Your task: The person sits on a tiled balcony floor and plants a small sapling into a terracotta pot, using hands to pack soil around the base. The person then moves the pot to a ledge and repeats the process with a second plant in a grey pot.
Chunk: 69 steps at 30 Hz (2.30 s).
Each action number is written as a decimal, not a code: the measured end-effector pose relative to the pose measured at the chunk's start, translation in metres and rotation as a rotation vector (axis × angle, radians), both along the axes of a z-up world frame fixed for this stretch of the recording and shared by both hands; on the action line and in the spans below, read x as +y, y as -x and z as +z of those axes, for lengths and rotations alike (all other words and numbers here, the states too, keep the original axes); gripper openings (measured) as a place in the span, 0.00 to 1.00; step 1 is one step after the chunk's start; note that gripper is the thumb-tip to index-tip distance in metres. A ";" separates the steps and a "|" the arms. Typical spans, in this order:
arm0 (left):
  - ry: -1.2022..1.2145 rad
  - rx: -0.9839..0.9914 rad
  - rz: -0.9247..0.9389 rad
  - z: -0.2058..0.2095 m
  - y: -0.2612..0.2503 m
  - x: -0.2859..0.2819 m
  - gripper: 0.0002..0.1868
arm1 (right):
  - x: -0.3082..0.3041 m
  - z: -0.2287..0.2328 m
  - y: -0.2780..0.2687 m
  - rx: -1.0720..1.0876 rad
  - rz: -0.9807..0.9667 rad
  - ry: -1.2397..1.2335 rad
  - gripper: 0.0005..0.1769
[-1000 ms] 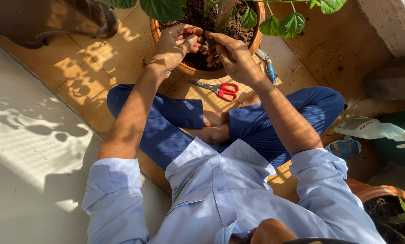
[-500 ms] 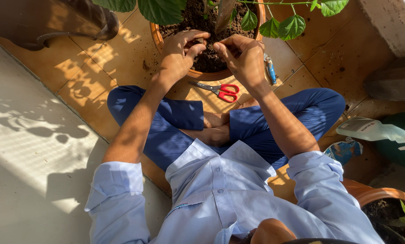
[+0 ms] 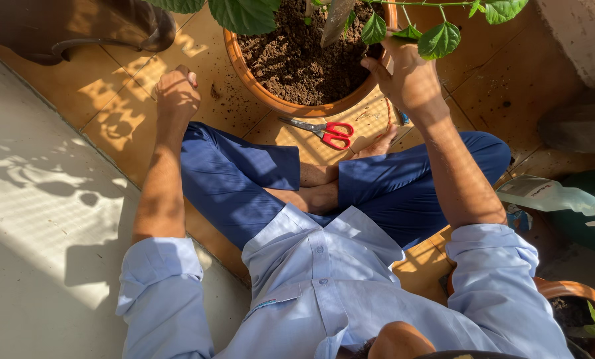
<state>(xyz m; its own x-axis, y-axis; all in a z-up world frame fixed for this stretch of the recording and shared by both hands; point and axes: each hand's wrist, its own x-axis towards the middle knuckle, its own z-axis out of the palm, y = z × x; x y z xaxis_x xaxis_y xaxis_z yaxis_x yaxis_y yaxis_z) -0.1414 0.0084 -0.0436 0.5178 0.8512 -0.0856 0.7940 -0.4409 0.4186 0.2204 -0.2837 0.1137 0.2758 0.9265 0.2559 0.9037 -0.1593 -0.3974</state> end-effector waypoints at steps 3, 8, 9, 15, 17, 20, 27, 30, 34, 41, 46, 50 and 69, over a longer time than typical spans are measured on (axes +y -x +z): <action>0.071 0.124 0.015 -0.048 0.008 0.010 0.05 | 0.011 0.013 -0.010 0.142 -0.044 0.402 0.56; 0.080 0.160 -0.016 -0.097 0.013 0.019 0.03 | 0.031 -0.012 -0.012 -0.231 0.143 0.263 0.63; 0.059 0.163 -0.022 -0.099 0.012 0.020 0.04 | 0.035 -0.024 -0.013 -0.295 0.186 0.184 0.64; 0.402 -0.549 0.307 -0.025 -0.004 -0.007 0.07 | 0.044 -0.087 -0.044 -1.025 0.201 0.097 0.49; 0.123 -0.528 0.160 0.031 -0.014 -0.022 0.06 | 0.048 -0.084 -0.054 -0.146 0.191 0.017 0.40; -0.349 -0.443 -0.121 0.107 -0.043 -0.032 0.05 | 0.061 -0.066 -0.061 0.121 0.237 -0.047 0.28; -0.428 -0.391 -0.418 0.119 -0.116 -0.028 0.08 | 0.093 -0.049 -0.097 -0.192 0.530 -0.145 0.22; -0.323 -0.252 -0.447 0.095 -0.147 -0.018 0.12 | 0.116 -0.067 -0.106 -0.193 0.451 0.085 0.32; -0.172 -0.157 -0.399 0.065 -0.194 0.001 0.18 | 0.148 -0.083 -0.120 -0.107 0.476 0.040 0.29; -0.807 -0.364 -0.592 0.029 -0.216 0.032 0.22 | 0.166 -0.123 -0.139 -0.032 0.405 0.003 0.23; -0.538 -0.367 -0.572 0.043 -0.203 0.019 0.19 | 0.142 -0.157 -0.157 0.108 0.361 0.047 0.20; -0.089 -0.305 -0.480 0.056 -0.198 0.007 0.17 | 0.135 -0.190 -0.178 0.246 0.289 0.146 0.18; -0.206 -0.272 -0.475 0.024 -0.208 0.029 0.15 | 0.133 -0.207 -0.202 -0.753 0.413 0.494 0.60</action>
<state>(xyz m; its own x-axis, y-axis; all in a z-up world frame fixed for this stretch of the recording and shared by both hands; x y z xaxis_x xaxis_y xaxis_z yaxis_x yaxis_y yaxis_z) 0.0662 0.0370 -0.0199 0.8269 0.5056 0.2464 0.3655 -0.8160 0.4478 0.4221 -0.1504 -0.0933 -0.1686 0.9632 -0.2092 0.9150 0.2318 0.3302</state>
